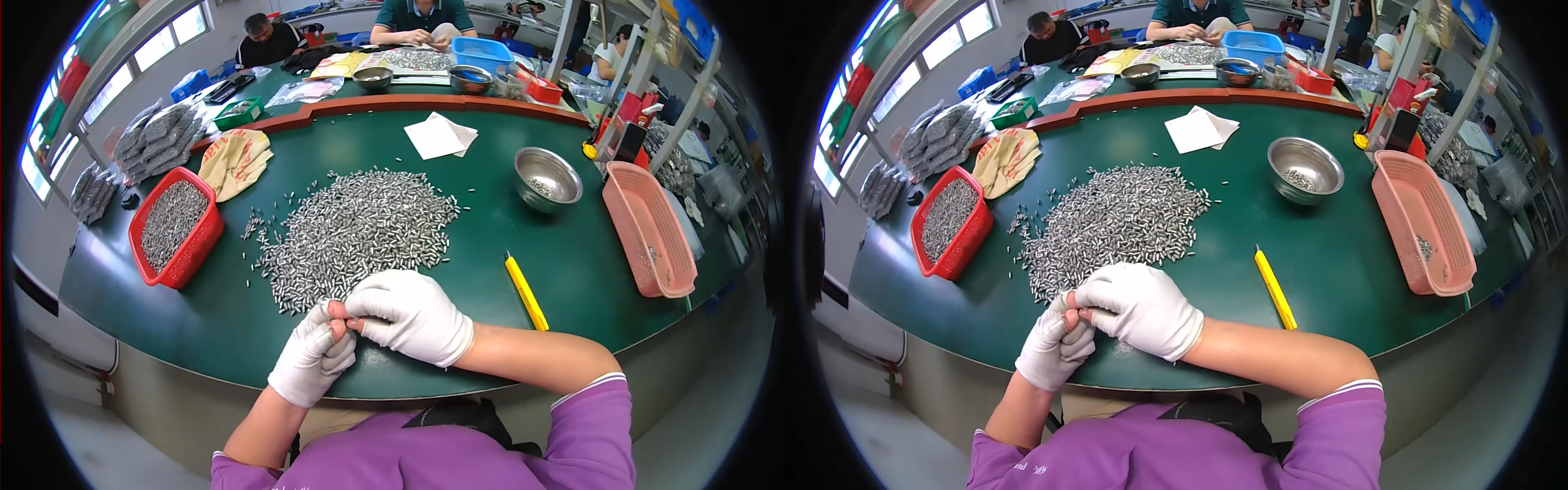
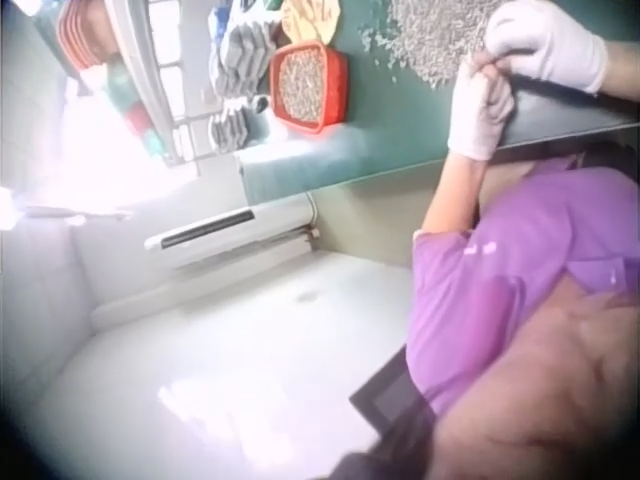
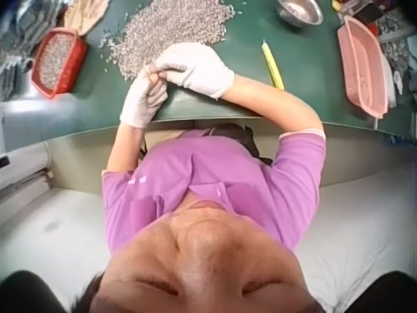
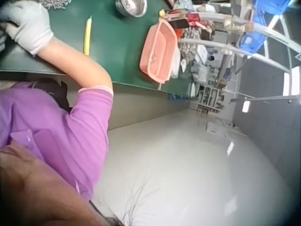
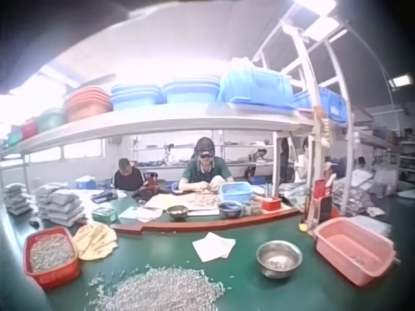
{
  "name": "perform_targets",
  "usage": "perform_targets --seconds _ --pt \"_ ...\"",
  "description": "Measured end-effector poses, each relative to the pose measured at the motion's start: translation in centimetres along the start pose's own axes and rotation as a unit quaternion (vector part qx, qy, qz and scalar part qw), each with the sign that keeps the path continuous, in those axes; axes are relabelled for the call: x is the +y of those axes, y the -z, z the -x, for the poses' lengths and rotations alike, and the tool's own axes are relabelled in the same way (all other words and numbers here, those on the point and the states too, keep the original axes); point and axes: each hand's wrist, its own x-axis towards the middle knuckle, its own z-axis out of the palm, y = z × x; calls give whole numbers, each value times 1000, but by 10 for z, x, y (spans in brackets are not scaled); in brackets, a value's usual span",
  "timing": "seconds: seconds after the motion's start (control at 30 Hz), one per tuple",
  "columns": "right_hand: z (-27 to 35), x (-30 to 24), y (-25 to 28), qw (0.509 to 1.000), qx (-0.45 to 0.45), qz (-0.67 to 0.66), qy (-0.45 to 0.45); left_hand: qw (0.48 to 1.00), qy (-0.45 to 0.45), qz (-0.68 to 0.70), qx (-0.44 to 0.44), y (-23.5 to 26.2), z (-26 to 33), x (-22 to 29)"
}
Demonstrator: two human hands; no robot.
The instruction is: Using a small handheld tool to clean and inspect small metal components at a factory workbench.
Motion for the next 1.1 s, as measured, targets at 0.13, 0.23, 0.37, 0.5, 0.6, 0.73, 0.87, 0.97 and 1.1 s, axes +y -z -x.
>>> perform_targets --seconds 0.13,0.23,0.37,0.5,0.6,0.73,0.87,0.97,1.1 --pt "3 3 6 997 -28 69 30 1000 4 5 14 -11 -3 2" --pt "4 10 8 996 -9 86 3 1000 -9 15 21 -11 -8 1" --pt "4 12 6 996 17 78 -45 999 -26 12 35 -8 -11 1" --pt "2 5 9 996 -23 82 3 999 -33 -2 36 -9 -7 3" --pt "3 5 6 996 -25 83 4 999 -25 -11 44 -11 -7 2" --pt "0 4 10 992 -11 122 -32 999 -30 -22 36 -5 -5 -1" --pt "-2 13 16 976 -22 207 -62 997 -67 38 22 0 -3 -2" --pt "0 20 14 964 -59 252 -56 995 -77 54 28 2 -3 -3" --pt "2 21 9 946 -119 296 -54 995 -71 42 58 -3 -2 -3"
